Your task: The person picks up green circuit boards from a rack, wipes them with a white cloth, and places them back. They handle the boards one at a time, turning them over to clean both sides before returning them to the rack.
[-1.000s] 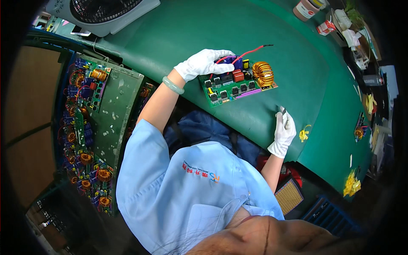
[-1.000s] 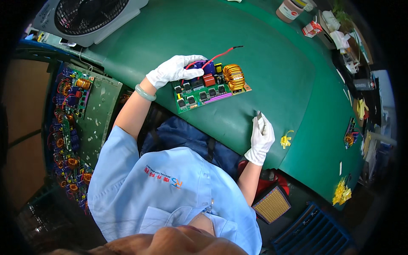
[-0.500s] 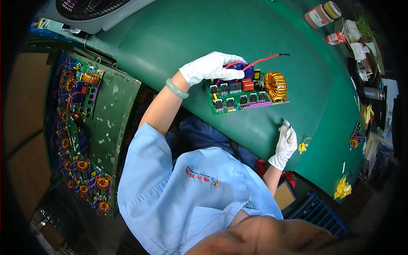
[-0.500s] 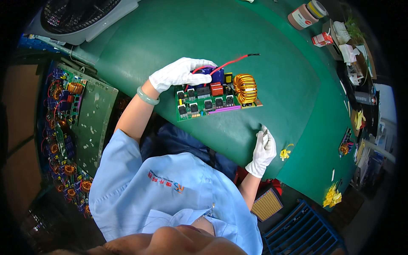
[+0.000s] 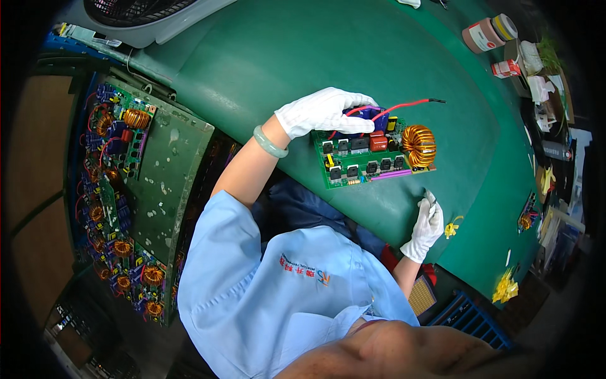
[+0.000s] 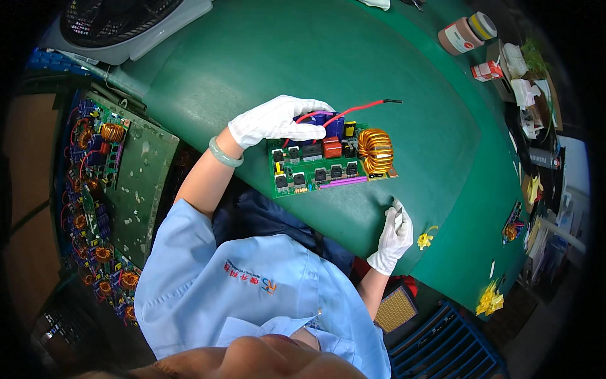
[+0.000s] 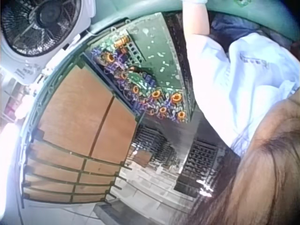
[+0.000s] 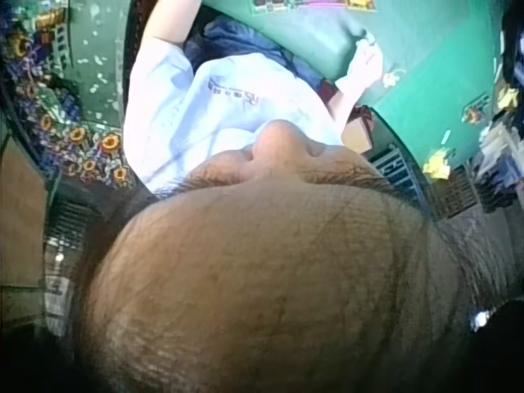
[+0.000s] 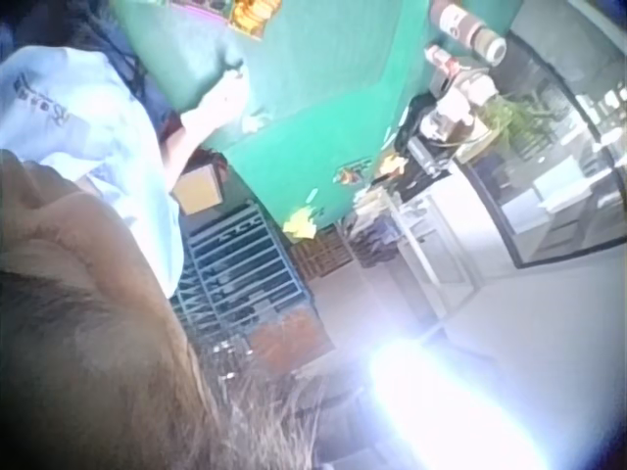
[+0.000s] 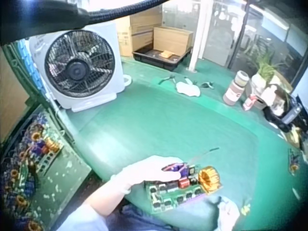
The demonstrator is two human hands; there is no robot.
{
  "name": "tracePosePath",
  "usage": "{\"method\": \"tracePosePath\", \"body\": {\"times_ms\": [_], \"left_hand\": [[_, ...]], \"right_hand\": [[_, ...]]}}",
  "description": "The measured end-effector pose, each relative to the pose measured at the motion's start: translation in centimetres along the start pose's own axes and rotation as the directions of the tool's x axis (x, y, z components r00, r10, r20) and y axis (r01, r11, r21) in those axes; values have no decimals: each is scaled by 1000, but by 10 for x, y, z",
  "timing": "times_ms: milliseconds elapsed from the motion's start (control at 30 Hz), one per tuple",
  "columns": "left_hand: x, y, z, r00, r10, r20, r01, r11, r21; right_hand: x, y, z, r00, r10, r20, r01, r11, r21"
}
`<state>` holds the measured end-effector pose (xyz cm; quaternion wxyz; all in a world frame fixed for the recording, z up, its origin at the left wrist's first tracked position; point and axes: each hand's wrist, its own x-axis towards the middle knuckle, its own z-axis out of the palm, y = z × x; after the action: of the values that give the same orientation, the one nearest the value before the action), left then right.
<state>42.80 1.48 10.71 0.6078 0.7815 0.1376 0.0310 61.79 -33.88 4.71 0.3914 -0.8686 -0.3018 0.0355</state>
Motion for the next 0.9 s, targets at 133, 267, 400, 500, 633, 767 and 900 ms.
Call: {"method": "tracePosePath", "body": {"times_ms": [133,267,400,500,633,767,900], "left_hand": [[-3,-2,-2,1000,-2,-10,2,1000,31],[11,1,3,999,34,37,-35,999,29],[-3,-1,-1,1000,1,-16,0,1000,25],[-2,1,-1,1000,10,-9,-9,1000,18],[0,0,0,1000,7,-2,-7,1000,7],[0,-1,0,1000,6,-9,-5,1000,27],[0,0,0,1000,-5,-8,5,1000,-5]], "right_hand": [[1,0,3,1000,-8,1,8,999,49],[-8,-1,-4,999,27,-46,-26,1000,17],[2,-5,2,1000,-16,1,16,1000,18],[1,-7,1,1000,14,-5,-14,999,42],[0,-4,0,1000,-24,-9,24,1000,-5],[0,1,1,1000,-23,-18,23,1000,-11],[0,2,0,999,-29,-14,28,999,-40]]}}
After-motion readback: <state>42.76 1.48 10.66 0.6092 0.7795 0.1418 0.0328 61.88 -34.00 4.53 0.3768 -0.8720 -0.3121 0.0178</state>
